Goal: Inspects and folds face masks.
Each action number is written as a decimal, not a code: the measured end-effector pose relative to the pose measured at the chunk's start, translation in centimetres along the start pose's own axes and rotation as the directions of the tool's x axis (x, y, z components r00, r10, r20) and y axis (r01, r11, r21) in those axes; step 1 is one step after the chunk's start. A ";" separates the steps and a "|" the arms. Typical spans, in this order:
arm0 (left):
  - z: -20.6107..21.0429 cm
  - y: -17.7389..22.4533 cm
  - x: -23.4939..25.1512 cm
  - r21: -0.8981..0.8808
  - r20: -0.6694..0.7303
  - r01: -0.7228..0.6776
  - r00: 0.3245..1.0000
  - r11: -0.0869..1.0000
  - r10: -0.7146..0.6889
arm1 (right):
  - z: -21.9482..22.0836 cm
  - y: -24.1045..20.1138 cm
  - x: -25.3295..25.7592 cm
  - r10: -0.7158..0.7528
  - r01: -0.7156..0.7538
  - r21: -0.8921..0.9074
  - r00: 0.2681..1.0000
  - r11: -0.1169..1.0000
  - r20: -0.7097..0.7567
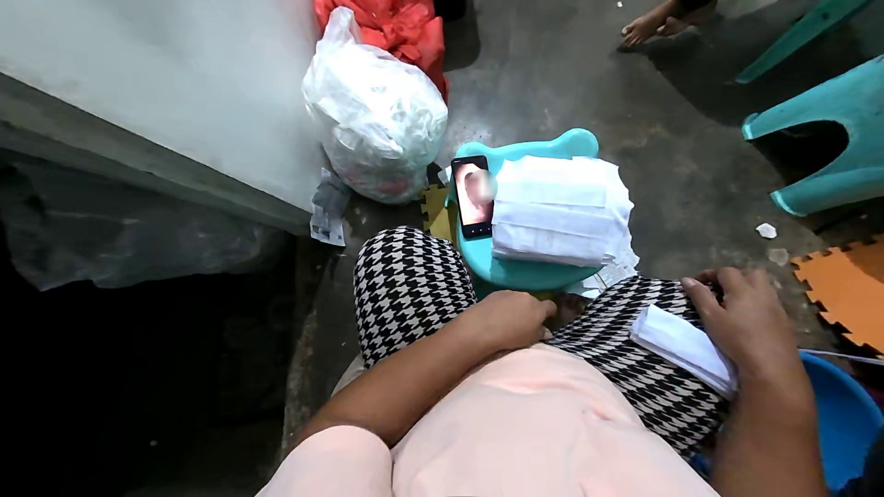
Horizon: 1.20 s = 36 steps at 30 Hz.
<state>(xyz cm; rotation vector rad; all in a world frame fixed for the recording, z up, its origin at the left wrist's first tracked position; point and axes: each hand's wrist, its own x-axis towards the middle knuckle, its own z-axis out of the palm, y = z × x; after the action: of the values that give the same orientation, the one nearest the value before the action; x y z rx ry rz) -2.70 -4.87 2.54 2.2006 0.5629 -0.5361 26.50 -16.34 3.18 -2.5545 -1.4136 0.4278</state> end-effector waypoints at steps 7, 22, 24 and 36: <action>-1.3 -4.8 -8.5 0.028 -0.730 -0.086 0.679 0.996 0.079 | -1.3 1.2 2.0 -0.125 0.108 0.107 0.977 0.988 0.172; -0.1 -10.9 -13.1 -0.088 -0.854 0.458 0.423 0.884 -0.304 | 4.1 8.5 12.3 0.242 -0.371 0.502 0.921 0.781 0.305; -0.4 -11.0 -13.0 -0.075 -0.854 0.460 0.429 0.885 -0.295 | 6.9 9.8 14.0 0.281 -0.449 0.503 0.883 0.739 0.376; -3.4 -10.3 -11.2 -0.072 -0.740 0.508 0.549 0.858 -0.388 | 21.9 14.8 20.2 0.515 -0.724 0.469 0.690 0.507 0.509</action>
<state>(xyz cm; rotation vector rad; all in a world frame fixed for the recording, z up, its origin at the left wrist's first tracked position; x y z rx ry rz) -16.84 1.41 4.55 2.3673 1.6134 0.1294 40.97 -6.40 -25.03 -2.3281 -0.1653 1.2329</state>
